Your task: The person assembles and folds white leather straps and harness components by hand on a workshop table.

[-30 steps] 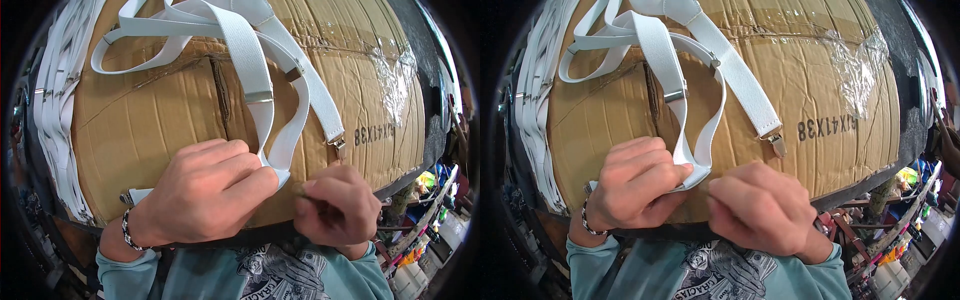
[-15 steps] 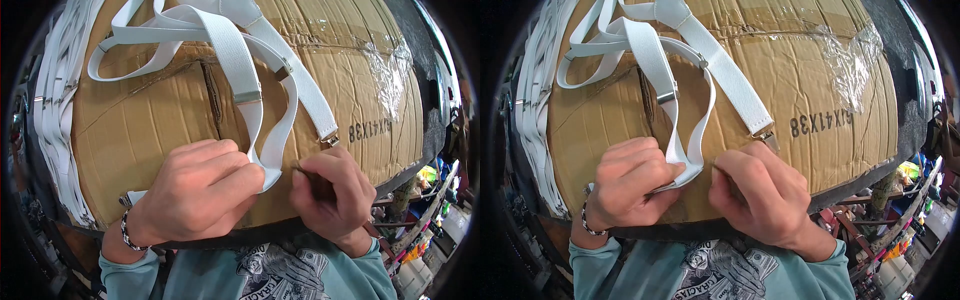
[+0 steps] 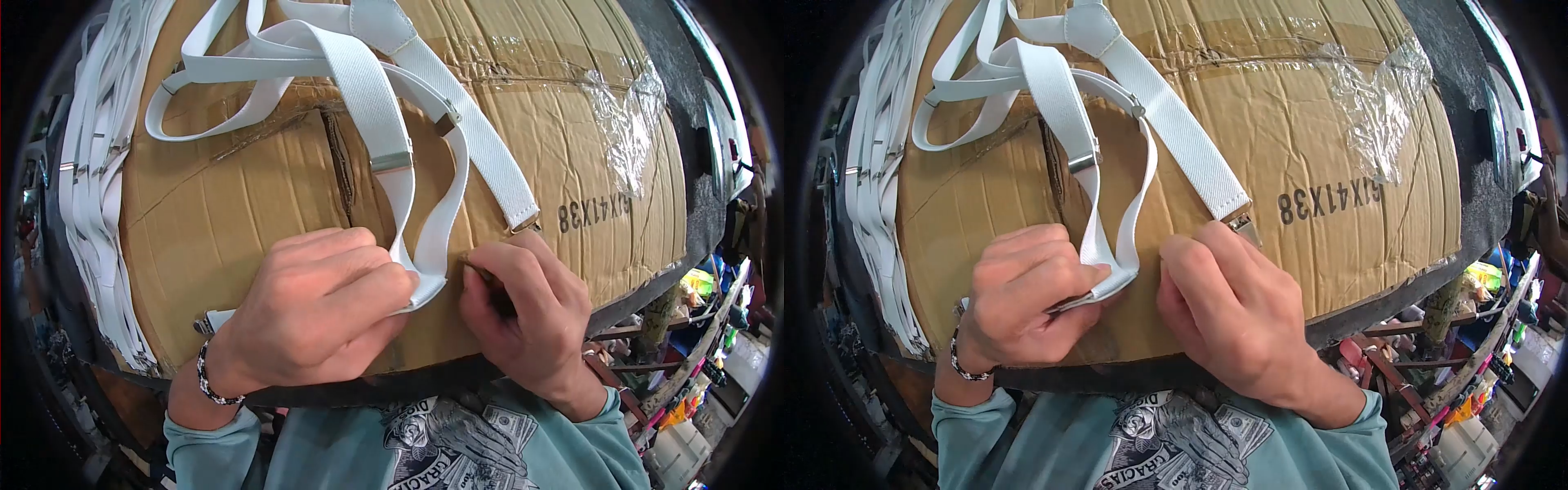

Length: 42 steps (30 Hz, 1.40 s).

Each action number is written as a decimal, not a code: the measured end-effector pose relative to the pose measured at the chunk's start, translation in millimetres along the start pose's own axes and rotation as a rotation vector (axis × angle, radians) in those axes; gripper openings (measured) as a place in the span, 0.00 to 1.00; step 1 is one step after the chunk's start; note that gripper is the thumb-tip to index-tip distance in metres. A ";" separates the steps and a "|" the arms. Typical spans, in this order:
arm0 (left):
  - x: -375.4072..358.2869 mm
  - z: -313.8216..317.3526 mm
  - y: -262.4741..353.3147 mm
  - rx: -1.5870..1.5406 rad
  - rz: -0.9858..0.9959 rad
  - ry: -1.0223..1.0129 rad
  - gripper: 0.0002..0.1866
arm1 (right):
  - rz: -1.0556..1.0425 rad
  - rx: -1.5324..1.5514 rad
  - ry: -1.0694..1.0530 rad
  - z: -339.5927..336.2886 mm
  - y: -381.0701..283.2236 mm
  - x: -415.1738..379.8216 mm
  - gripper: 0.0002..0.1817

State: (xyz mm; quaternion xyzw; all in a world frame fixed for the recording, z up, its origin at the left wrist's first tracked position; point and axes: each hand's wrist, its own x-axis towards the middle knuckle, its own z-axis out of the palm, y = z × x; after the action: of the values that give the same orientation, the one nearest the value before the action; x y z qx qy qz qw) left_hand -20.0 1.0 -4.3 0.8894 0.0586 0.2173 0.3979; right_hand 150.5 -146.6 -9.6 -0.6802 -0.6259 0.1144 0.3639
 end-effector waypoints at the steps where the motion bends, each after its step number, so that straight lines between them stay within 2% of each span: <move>1: -1.1 0.5 -0.9 -0.003 -0.005 0.008 0.16 | -0.006 0.009 0.002 -1.4 -0.2 1.7 0.13; 5: -3.2 -2.5 -1.9 -0.015 -0.029 -0.034 0.17 | 0.048 0.068 0.034 -6.1 -5.9 1.0 0.15; 11: -2.0 -3.3 0.1 -0.015 -0.028 -0.033 0.17 | -0.127 0.239 0.061 3.5 -3.5 2.1 0.16; 20: -2.1 -3.1 -0.7 -0.015 -0.070 -0.003 0.16 | -0.034 0.040 -0.051 -5.2 -2.9 -4.0 0.16; 23: -2.6 -2.9 -1.8 -0.028 -0.068 -0.008 0.15 | 0.016 0.092 0.029 -4.8 -5.4 -3.0 0.16; 32: -1.3 -3.0 0.4 -0.017 -0.060 -0.024 0.14 | -0.127 0.228 0.157 -2.9 -6.3 2.7 0.15; 35: -1.1 -2.4 1.8 -0.012 -0.054 -0.017 0.14 | -0.132 0.212 0.087 -7.5 -11.8 4.3 0.16; 42: -5.0 1.9 1.8 0.000 -0.010 0.025 0.17 | -0.289 0.171 0.053 9.5 -15.2 4.2 0.18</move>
State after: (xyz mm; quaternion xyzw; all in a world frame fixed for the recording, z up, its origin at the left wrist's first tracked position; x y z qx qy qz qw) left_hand -23.8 -2.9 -5.8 0.8863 0.0679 0.2264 0.3983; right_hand 133.8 -140.0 -5.4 -0.5526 -0.6954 0.0958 0.4493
